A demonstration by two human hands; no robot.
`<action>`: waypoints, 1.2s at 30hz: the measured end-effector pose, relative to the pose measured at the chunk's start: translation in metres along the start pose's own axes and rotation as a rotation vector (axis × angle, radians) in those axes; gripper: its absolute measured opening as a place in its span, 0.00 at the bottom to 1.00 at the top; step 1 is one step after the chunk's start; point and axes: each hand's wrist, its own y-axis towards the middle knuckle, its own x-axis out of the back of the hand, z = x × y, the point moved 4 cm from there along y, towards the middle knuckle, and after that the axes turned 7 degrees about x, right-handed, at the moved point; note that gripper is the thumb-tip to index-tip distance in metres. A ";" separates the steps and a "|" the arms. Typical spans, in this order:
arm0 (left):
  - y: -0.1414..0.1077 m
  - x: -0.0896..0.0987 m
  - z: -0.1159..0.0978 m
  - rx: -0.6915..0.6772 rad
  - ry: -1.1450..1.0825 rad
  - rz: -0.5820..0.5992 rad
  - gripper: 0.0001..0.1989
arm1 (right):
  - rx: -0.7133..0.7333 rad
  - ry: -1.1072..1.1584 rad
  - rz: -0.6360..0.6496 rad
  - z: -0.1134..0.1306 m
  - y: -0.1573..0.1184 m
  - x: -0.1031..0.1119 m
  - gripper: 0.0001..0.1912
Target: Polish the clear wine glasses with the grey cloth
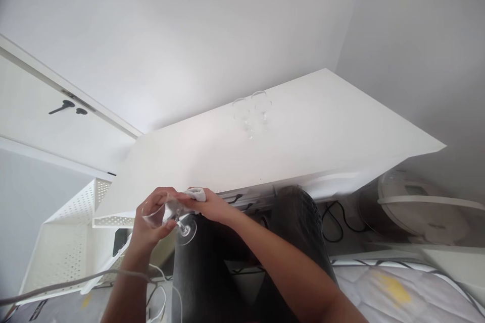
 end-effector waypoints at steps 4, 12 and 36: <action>0.006 0.006 0.007 -0.039 -0.229 0.166 0.22 | -0.200 0.253 0.393 -0.005 -0.011 -0.017 0.28; 0.006 -0.015 0.018 0.086 -0.454 0.433 0.28 | -0.234 0.566 0.351 -0.027 -0.015 -0.039 0.33; -0.003 -0.015 0.017 0.122 -0.252 0.206 0.26 | -0.114 0.235 0.618 -0.008 -0.013 -0.021 0.29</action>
